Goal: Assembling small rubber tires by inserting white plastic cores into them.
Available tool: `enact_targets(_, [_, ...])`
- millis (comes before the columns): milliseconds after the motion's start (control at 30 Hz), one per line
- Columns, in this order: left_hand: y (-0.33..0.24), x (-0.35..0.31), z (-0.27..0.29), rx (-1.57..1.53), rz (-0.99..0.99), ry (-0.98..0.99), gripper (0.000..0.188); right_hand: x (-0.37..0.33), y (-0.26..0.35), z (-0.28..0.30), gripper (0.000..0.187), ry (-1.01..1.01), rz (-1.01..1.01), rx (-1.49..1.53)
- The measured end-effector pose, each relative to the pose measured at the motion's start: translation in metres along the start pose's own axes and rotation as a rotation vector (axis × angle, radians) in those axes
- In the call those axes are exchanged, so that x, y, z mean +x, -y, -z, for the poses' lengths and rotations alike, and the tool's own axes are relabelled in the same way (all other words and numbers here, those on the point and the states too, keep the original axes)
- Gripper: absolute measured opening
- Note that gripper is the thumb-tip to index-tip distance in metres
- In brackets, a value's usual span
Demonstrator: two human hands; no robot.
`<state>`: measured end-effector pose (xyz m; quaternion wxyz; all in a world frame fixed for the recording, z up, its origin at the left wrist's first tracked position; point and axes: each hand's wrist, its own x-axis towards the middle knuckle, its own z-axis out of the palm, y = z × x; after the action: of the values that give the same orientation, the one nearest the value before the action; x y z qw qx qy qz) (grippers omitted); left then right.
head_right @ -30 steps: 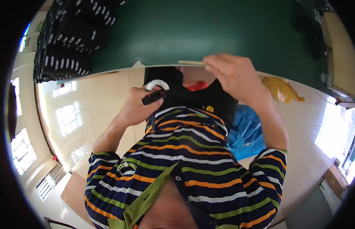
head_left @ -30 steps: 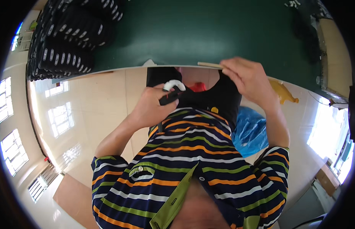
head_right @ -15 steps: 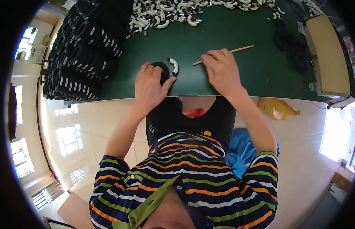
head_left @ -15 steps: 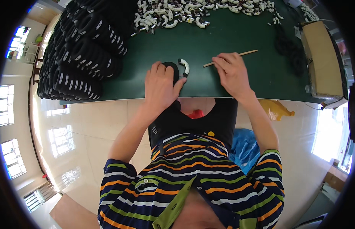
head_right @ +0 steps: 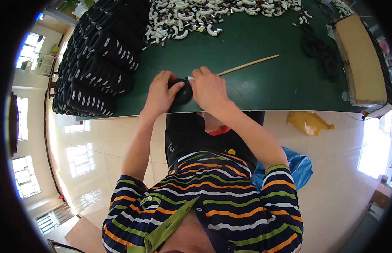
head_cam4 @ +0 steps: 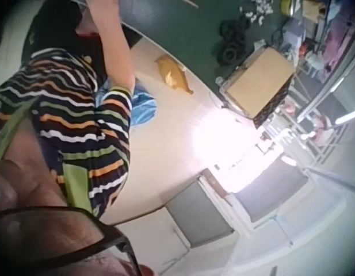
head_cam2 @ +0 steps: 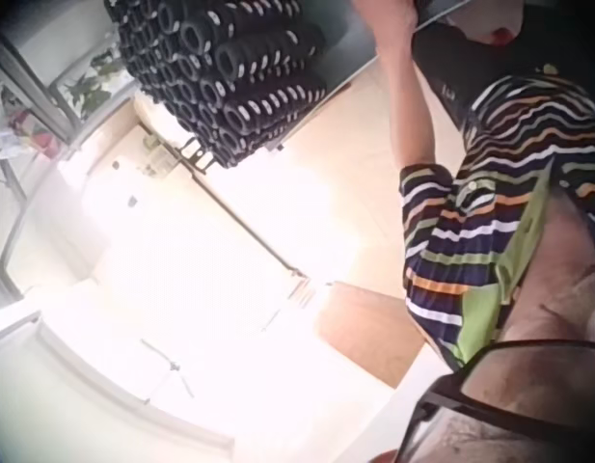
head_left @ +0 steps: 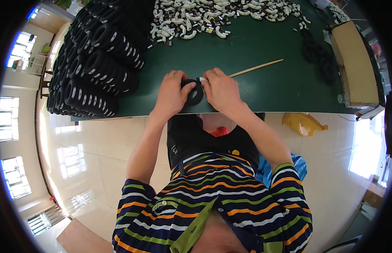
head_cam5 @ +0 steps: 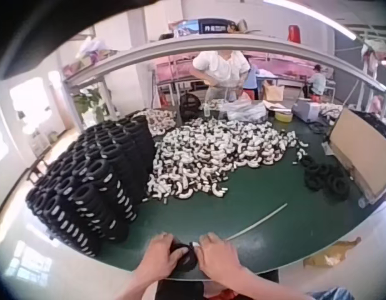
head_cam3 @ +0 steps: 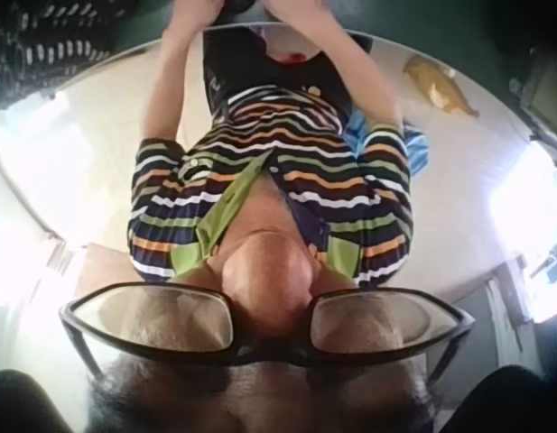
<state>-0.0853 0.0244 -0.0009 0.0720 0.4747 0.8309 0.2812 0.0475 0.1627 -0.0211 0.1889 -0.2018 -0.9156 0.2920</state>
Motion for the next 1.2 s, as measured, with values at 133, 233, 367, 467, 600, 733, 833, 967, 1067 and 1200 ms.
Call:
enact_targets(133, [-0.010, -0.007, 0.005, -0.321, 0.246, 0.089, 0.028, -0.010, -0.002, 0.014, 0.018, 0.092, -0.217, 0.499])
enact_targets(233, [-0.006, -0.018, -0.008, -0.857, 0.326, 0.122, 0.019, -0.020, -0.006, 0.017, 0.016, 0.033, -0.281, 0.801])
enact_targets(367, [-0.021, -0.029, -0.027, -1.261, 0.303, -0.020, 0.022, -0.034, -0.005, 0.018, 0.019, -0.073, -0.312, 0.891])
enact_targets(467, [-0.022, -0.033, -0.038, -1.293, 0.295, -0.086, 0.023, -0.039, -0.005, 0.020, 0.015, -0.107, -0.252, 0.935])
enact_targets(600, [-0.025, -0.037, -0.045, -1.276, 0.288, -0.117, 0.023, -0.042, -0.005, 0.027, 0.013, -0.068, -0.245, 0.798])
enact_targets(733, [-0.026, -0.039, -0.048, -1.250, 0.261, -0.112, 0.021, -0.044, -0.010, 0.027, 0.008, -0.018, -0.202, 0.630])
enact_targets(833, [-0.029, -0.041, -0.050, -1.220, 0.269, -0.145, 0.022, -0.045, -0.003, 0.036, 0.009, -0.011, -0.120, 0.582])
enact_targets(967, [-0.029, -0.040, -0.050, -1.255, 0.236, -0.151, 0.024, -0.048, -0.004, 0.040, 0.011, 0.000, -0.077, 0.614])
enact_targets(1067, [-0.029, -0.040, -0.047, -1.279, 0.237, -0.133, 0.024, -0.049, -0.005, 0.039, 0.012, -0.031, -0.016, 0.621])
enact_targets(1200, [-0.031, -0.041, -0.046, -1.269, 0.250, -0.116, 0.023, -0.048, -0.009, 0.034, 0.012, -0.035, 0.032, 0.690])
